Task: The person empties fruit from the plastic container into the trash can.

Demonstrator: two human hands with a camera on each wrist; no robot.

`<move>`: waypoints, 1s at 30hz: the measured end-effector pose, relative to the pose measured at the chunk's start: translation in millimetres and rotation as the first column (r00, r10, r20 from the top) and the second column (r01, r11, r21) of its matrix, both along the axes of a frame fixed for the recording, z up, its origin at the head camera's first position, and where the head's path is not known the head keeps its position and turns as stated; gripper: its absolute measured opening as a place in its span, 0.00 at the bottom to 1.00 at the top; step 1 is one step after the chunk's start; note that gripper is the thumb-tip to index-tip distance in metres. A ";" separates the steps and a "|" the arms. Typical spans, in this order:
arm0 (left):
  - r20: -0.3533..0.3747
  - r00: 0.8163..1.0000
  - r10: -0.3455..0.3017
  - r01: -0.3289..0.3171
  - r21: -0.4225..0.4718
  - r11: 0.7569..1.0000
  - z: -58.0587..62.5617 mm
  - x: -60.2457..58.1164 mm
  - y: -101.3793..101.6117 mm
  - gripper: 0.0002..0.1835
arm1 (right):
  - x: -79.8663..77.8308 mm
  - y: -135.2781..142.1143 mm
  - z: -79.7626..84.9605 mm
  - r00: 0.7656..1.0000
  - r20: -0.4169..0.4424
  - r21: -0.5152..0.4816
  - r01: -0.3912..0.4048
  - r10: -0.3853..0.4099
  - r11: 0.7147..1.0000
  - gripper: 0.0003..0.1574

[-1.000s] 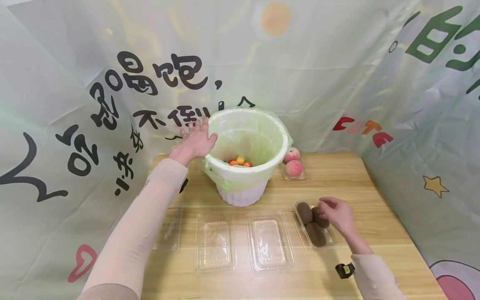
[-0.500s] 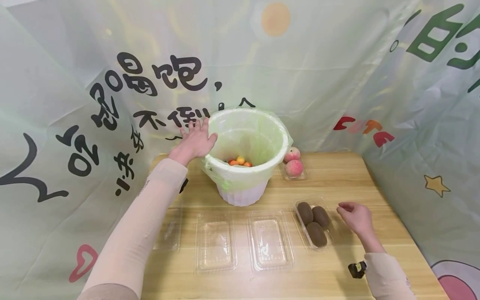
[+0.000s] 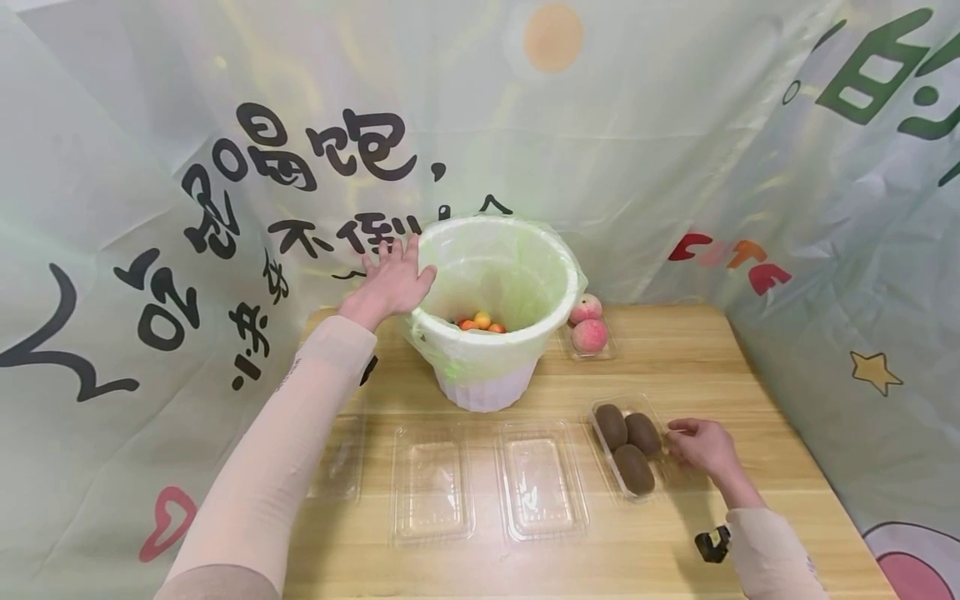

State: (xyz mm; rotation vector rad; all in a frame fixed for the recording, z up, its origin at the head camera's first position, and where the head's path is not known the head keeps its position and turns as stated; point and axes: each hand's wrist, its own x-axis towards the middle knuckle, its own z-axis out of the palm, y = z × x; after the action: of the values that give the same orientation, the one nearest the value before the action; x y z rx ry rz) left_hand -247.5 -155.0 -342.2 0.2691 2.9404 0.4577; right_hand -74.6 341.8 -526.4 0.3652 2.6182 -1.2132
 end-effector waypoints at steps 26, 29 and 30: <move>0.001 1.000 0.001 -0.001 0.002 1.000 -2.3 -0.6 -0.9 0.43 | 2.9 -5.9 -13.9 0.995 0.104 -0.124 0.000 0.013 0.992 0.25; 0.002 1.000 0.004 -0.004 0.007 1.000 -2.2 -0.9 -0.8 0.43 | 3.4 -5.2 -11.0 0.994 0.111 -0.178 0.002 0.018 0.984 0.25; 0.002 1.000 0.004 -0.004 0.007 1.000 -2.2 -0.9 -0.9 0.43 | 3.3 -4.7 -10.1 0.993 0.112 -0.188 -0.003 0.024 0.982 0.24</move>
State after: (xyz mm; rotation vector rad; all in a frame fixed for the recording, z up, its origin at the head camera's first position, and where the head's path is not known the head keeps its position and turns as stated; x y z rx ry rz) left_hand -248.4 -155.9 -344.4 0.2638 2.9382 0.4687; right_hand -71.3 337.1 -536.5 0.3687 2.3832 -1.3781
